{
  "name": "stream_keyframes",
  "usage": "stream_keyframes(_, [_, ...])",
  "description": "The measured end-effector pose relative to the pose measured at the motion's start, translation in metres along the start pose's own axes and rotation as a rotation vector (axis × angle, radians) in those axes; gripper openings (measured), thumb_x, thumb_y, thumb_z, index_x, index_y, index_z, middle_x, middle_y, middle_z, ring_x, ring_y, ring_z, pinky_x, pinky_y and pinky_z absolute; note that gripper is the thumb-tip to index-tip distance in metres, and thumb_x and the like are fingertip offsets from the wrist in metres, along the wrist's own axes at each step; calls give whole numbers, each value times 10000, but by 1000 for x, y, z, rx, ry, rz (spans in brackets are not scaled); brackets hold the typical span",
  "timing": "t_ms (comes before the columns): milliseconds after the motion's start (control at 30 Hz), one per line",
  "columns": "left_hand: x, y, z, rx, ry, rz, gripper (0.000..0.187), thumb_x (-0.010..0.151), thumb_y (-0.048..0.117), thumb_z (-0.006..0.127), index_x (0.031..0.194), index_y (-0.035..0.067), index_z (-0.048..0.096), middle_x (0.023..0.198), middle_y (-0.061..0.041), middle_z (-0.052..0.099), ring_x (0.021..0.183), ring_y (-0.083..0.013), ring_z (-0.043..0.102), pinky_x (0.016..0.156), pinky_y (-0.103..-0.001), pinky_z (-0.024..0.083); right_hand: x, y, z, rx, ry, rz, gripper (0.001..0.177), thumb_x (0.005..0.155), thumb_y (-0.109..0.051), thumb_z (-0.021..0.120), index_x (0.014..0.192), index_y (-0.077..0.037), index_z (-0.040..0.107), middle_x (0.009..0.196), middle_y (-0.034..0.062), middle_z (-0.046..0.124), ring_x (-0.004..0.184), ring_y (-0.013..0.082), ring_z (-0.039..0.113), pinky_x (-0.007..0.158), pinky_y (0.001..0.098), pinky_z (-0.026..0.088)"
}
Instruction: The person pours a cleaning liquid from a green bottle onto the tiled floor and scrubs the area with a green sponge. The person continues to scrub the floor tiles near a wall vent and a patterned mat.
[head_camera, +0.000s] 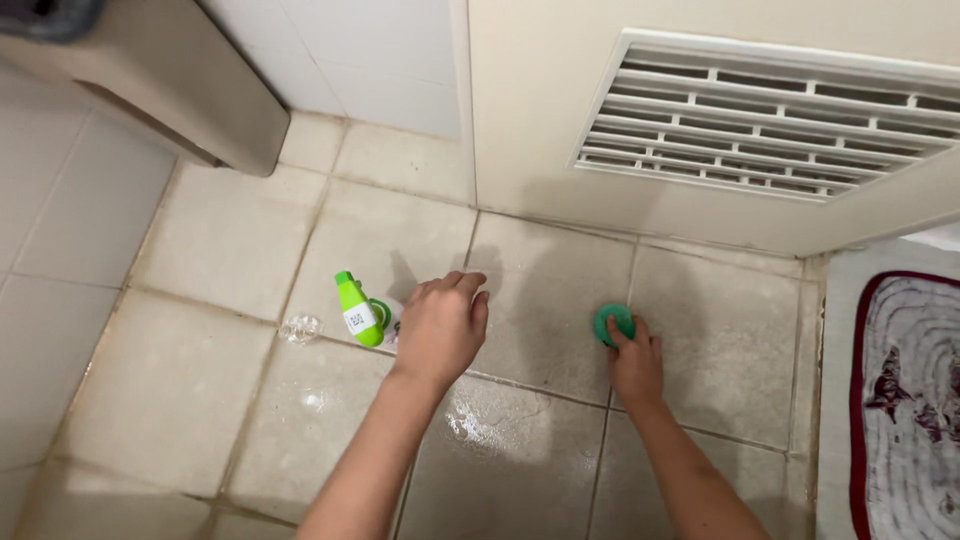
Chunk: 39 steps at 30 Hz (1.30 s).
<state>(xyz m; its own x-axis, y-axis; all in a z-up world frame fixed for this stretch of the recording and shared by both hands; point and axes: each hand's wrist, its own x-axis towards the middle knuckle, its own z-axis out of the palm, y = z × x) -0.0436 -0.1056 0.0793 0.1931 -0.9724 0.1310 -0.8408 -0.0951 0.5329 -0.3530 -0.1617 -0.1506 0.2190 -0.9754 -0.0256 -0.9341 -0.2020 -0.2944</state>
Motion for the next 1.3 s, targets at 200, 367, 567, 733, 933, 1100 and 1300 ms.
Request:
stream_keyframes(200, [6, 11, 3, -126, -1, -116, 247, 913, 151, 655, 1125, 47, 728, 1072, -161, 742, 968, -375, 693, 901, -462, 541, 3, -5, -7, 45, -101, 113, 639, 784, -130, 770, 1381, -314, 635, 1477, 128, 511, 1153, 432, 558, 987, 467, 506])
stream_keyframes(367, [-2, 8, 9, -82, -11, -88, 254, 888, 148, 674, 1114, 51, 739, 1036, -163, 747, 966, -395, 674, 886, -475, 524, 8, -14, -1, 143, -12, 159, 622, 776, -138, 783, 1374, -257, 660, 1462, 173, 524, 1171, 429, 568, 1031, 464, 497])
stream_keyframes(567, [0, -10, 5, -78, 0, -10, 233, 911, 131, 652, 1108, 31, 727, 1024, -150, 744, 971, -367, 686, 922, -463, 502, 14, -64, 12, 172, 15, 102, 595, 786, -130, 778, 1366, -203, 664, 1496, 245, 482, 1175, 477, 538, 1038, 486, 466])
stream_keyframes(733, [4, -17, 6, -120, 13, -21, 230, 918, 130, 647, 1109, 28, 726, 1032, -147, 742, 968, -364, 682, 916, -462, 501, 23, -138, 38, 194, -39, -63, 538, 799, -123, 706, 1333, -175, 669, 1462, 244, 499, 1140, 466, 563, 977, 499, 488])
stream_keyframes(933, [11, -29, 8, -126, -12, -73, 236, 901, 137, 652, 1095, 27, 730, 1021, -150, 739, 961, -372, 678, 917, -466, 499, 37, -211, 84, 453, -132, -61, 465, 996, -253, 578, 1422, -67, 569, 1325, 255, 560, 1069, 462, 585, 939, 535, 493])
stream_keyframes(1100, [12, -36, 11, -117, -8, -71, 227, 907, 135, 654, 1090, 28, 733, 1029, -151, 739, 952, -370, 682, 933, -470, 494, 60, -204, 75, 331, 3, -258, 357, 857, -139, 648, 1206, -105, 714, 1438, 254, 528, 1138, 456, 567, 983, 516, 485])
stream_keyframes(1300, [13, -43, 11, -122, 8, -87, 227, 911, 129, 654, 1094, 24, 738, 1035, -157, 746, 961, -385, 679, 922, -465, 500, 67, -116, 41, 341, 139, -48, 498, 786, -63, 736, 1277, -145, 716, 1407, 298, 516, 1218, 483, 538, 1046, 486, 457])
